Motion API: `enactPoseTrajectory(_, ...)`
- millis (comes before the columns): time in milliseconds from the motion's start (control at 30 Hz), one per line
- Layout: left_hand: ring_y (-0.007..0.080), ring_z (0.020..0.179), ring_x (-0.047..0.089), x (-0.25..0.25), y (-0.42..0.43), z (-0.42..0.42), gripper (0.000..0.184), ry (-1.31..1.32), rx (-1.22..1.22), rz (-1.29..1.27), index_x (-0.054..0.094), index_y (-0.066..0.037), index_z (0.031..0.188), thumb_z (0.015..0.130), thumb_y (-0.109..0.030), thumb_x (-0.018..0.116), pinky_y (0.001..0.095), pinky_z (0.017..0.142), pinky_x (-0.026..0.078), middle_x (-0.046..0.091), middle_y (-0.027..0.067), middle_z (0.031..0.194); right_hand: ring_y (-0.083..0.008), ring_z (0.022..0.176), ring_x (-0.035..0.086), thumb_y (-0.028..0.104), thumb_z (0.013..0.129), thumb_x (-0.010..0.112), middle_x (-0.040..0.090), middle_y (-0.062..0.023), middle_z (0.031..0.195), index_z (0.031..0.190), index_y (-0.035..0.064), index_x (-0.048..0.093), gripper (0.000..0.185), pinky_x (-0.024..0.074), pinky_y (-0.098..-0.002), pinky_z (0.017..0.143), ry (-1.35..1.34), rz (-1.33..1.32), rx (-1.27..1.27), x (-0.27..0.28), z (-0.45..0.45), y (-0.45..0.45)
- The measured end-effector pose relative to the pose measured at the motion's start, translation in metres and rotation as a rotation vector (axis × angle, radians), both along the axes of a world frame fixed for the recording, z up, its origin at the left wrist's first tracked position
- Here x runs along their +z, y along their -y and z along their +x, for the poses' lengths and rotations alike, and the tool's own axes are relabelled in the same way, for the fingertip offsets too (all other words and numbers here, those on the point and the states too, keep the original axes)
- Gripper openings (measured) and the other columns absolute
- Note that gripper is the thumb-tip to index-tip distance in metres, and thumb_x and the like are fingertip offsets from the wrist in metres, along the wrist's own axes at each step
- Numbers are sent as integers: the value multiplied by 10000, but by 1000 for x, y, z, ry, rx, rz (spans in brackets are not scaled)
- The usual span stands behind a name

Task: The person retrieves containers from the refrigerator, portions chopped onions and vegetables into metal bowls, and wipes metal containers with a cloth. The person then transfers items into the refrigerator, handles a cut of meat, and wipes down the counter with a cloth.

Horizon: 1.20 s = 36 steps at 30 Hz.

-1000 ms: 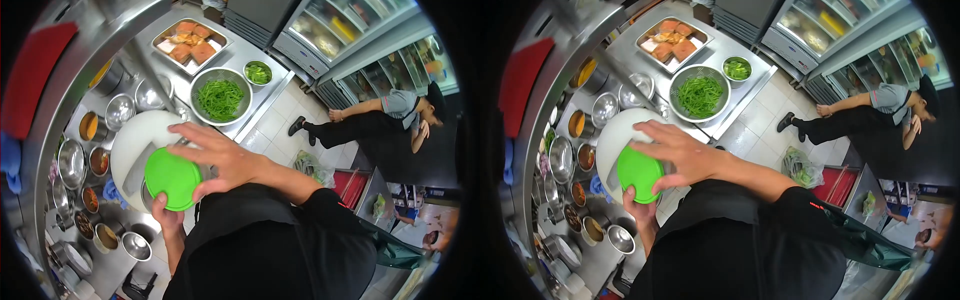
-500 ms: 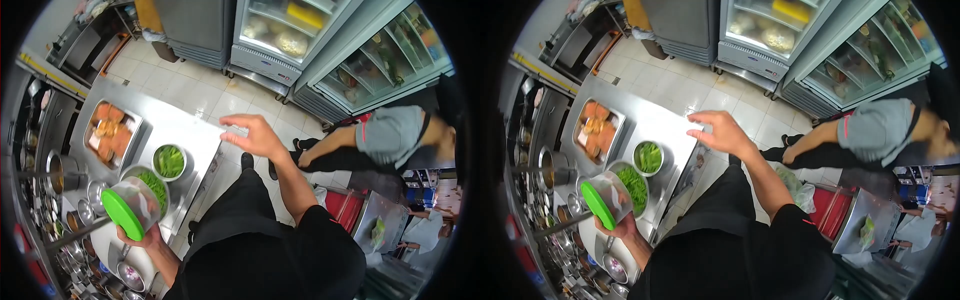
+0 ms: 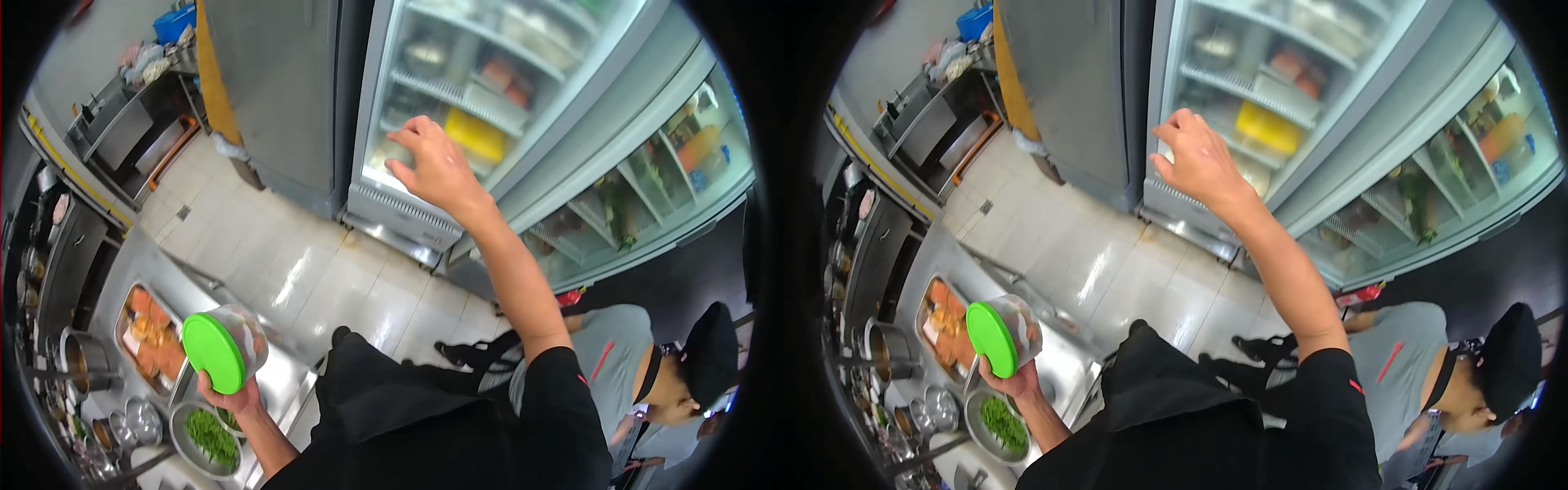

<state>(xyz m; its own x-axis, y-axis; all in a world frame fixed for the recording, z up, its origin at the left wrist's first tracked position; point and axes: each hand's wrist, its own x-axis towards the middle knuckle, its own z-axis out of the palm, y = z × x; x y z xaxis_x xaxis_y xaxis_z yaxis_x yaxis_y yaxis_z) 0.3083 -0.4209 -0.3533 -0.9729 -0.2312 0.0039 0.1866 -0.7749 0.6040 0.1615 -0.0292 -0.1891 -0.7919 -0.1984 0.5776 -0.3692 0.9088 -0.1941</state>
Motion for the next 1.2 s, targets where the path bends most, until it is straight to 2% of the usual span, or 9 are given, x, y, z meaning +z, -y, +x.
enactPoseTrajectory(133, 244, 1026, 576, -38, -26, -76, 546, -31, -78, 3, 551, -74, 1229, 836, -451, 531, 467, 811, 470, 612, 90, 1128, -304, 906, 540, 83, 671, 708, 550, -153, 945, 875, 8, 660, 222, 451, -404, 730, -221, 330, -33, 35, -94, -32)
enactPoseTrajectory(200, 200, 913, 620, -30, -63, -121, 535, 38, -40, 33, 568, -51, 1190, 833, -448, 531, 403, 788, 495, 643, 64, 1042, -305, 1015, 537, 117, 692, 713, 558, -146, 1043, 947, 30, 675, 272, 455, -405, 816, -170, 430, -158, 63, -144, -46)
enactPoseTrajectory(267, 219, 954, 615, -39, -82, -166, 547, -8, -157, 38, 567, -40, 1190, 824, -445, 544, 393, 785, 500, 636, 81, 1072, -302, 1067, 514, 118, 685, 694, 561, -139, 1070, 880, 26, 680, 216, 423, -413, 906, -300, 637, -195, 88, -204, -60)
enactPoseTrajectory(367, 225, 991, 609, -42, -107, -232, 562, -47, -257, 57, 562, -26, 1196, 819, -444, 553, 391, 821, 496, 631, 94, 1089, -306, 1008, 520, 80, 667, 647, 595, -130, 965, 748, 53, 691, 97, 389, -419, 898, -596, 889, -189, 120, -299, -73)
enactPoseTrajectory(467, 222, 1022, 604, -10, -124, -273, 561, -53, -288, 47, 561, -15, 1194, 824, -437, 550, 391, 871, 482, 629, 99, 1099, -281, 1117, 488, 181, 735, 642, 605, -116, 1041, 832, 56, 700, 169, 300, -428, 1054, -454, 1092, -263, 143, -363, -71)
enactPoseTrajectory(567, 225, 1031, 604, -2, -117, -296, 538, -68, -279, 25, 564, -16, 1194, 837, -418, 542, 393, 914, 465, 630, 96, 1111, -235, 1084, 536, 214, 802, 591, 652, -81, 950, 832, 121, 725, 166, 351, -401, 963, -234, 1120, -384, 150, -393, -66)
enactPoseTrajectory(667, 231, 1035, 601, -7, -107, -312, 552, -53, -284, 12, 553, 7, 1206, 837, -403, 536, 378, 902, 464, 624, 113, 1121, -190, 946, 621, 255, 830, 582, 693, -15, 876, 820, 199, 734, 162, 378, -352, 849, -29, 1136, -485, 153, -410, -59)
enactPoseTrajectory(1000, 256, 1156, 517, -4, -83, -347, 632, 29, -363, -116, 506, -22, 1272, 816, -456, 558, 460, 952, 425, 547, 109, 1241, -168, 871, 649, 224, 850, 589, 706, 30, 853, 852, 221, 730, 142, 370, -352, 774, -124, 1052, -536, 136, -404, -42)
enactPoseTrajectory(1200, 310, 1200, 509, 21, -101, -385, 596, -42, -296, -22, 435, -34, 1352, 882, -391, 519, 522, 988, 438, 497, 140, 1324, -154, 615, 488, 192, 677, 656, 580, 44, 582, 557, 226, 615, 131, 305, -322, 655, -377, 985, -263, 122, -281, 25)
